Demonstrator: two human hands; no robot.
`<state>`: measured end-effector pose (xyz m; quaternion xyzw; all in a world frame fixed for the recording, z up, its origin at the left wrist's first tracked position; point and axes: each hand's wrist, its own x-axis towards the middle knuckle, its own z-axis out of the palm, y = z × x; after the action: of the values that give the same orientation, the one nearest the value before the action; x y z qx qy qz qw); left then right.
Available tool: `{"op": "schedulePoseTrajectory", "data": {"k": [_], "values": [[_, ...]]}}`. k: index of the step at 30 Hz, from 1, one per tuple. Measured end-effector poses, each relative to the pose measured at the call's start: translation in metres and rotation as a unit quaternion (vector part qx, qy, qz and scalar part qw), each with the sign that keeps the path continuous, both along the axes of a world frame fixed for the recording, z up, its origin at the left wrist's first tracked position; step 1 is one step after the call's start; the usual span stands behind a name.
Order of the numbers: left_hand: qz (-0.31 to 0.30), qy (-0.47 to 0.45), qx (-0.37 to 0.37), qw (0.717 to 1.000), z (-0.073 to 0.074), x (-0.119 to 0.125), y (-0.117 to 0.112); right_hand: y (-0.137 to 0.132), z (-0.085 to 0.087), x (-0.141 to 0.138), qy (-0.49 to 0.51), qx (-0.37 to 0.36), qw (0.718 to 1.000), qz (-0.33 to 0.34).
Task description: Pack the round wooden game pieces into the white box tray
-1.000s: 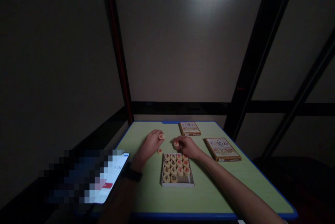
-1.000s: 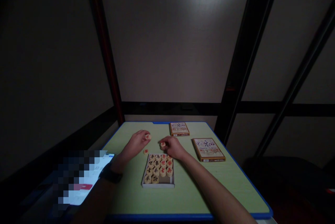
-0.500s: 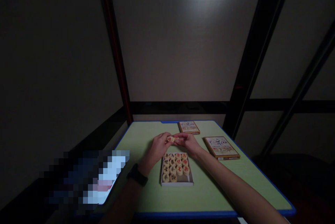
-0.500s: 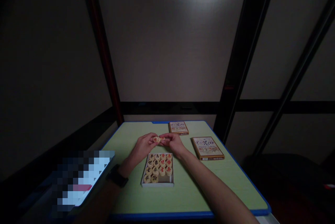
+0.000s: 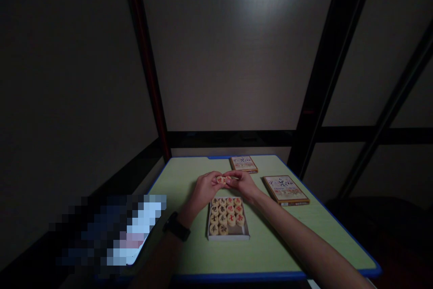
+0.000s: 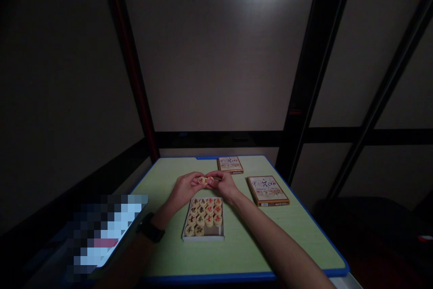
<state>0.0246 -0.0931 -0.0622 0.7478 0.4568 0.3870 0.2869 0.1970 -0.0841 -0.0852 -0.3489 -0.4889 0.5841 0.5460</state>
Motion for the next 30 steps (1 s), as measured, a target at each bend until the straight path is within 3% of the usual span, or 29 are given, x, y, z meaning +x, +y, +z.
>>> {"op": "schedulePoseTrajectory", "data": {"k": [4,9,14,20,30], "values": [[0.015,-0.016,-0.038,0.999,0.0016,-0.0011,0.0022,-0.0007,0.0032,0.003,0.012,-0.005,1.0,0.002],[0.037,-0.005,-0.029,0.999,0.003,-0.004,0.0033,-0.0003,0.0066,0.0071,0.016,0.003,1.0,0.007],[0.01,-0.028,0.017,0.999,-0.0004,-0.0039,0.0037,0.0003,0.0048,0.0077,-0.01,0.008,1.0,0.02],[-0.004,0.023,0.09,0.996,-0.0004,-0.0047,0.0027,-0.001,0.0052,0.0088,-0.027,0.009,0.999,0.018],[0.008,0.049,0.11,0.993,0.001,-0.005,0.0015,-0.0016,0.0051,0.0055,-0.043,0.034,0.998,0.005]]}}
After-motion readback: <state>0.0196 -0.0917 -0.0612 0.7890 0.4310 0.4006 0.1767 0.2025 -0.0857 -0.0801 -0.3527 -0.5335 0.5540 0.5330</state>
